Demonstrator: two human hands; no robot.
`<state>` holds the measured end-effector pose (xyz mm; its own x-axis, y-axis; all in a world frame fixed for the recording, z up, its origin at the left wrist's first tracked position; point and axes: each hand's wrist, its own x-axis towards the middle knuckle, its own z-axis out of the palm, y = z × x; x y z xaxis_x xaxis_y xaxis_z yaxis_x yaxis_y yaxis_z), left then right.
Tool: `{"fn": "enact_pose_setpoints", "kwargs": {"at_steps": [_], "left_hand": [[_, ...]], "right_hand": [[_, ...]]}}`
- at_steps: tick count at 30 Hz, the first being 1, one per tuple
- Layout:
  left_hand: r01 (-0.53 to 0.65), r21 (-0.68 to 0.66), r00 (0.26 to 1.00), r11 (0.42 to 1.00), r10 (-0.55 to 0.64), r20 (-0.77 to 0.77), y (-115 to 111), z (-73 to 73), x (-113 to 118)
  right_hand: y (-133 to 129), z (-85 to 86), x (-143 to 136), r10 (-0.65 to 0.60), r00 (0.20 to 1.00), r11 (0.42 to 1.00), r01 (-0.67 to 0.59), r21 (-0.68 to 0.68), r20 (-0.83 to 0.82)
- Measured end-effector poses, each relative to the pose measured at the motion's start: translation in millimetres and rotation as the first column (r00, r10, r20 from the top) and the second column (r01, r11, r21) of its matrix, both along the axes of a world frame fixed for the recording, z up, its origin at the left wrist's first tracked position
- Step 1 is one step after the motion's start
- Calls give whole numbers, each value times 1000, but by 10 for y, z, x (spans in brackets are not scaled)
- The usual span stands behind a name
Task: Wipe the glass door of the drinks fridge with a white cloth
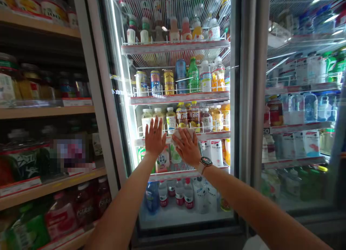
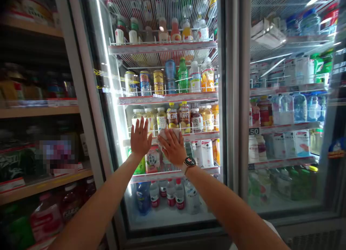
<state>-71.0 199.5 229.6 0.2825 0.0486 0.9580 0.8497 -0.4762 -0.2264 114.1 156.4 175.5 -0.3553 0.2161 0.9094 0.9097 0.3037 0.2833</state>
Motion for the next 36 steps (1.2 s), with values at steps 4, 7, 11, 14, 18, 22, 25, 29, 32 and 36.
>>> {"fn": "enact_pose_setpoints", "kwargs": {"at_steps": [4, 7, 11, 14, 18, 22, 25, 29, 32, 36], "left_hand": [[9, 1, 1000, 1000, -9, 3, 9, -3, 0], [5, 18, 1000, 1000, -5, 3, 16, -5, -1], [5, 26, 1000, 1000, -5, 7, 16, -8, -2], [16, 11, 1000, 1000, -16, 12, 14, -7, -1], [21, -2, 1000, 1000, -21, 10, 13, -6, 4], [20, 6, 1000, 1000, -20, 11, 10, -5, 9], [29, 1, 1000, 1000, -29, 13, 7, -5, 8], [35, -17, 999, 999, -34, 20, 4, -6, 8], [33, -8, 999, 999, -33, 23, 2, -6, 10], [33, 14, 999, 999, -33, 25, 5, -10, 12]], "right_hand": [[-54, -564, 39, 27, 997, 999, -24, -42, 73], [-73, -786, 51, 33, 995, 997, -27, -68, 90], [-42, -514, 18, 14, 998, 998, -10, -58, 64], [10, 104, -36, 2, 999, 1000, -2, -19, 34], [63, 916, -98, -48, 995, 998, 52, 40, -88], [63, 1057, -115, -60, 989, 996, 69, 63, -132], [44, 728, -92, -31, 997, 998, 35, 51, -76], [-4, 75, -37, -12, 1000, 1000, 12, -11, 2], [-45, -429, 7, -7, 999, 998, 9, -55, 42], [-72, -989, 72, 15, 997, 999, -12, -47, 73]]}}
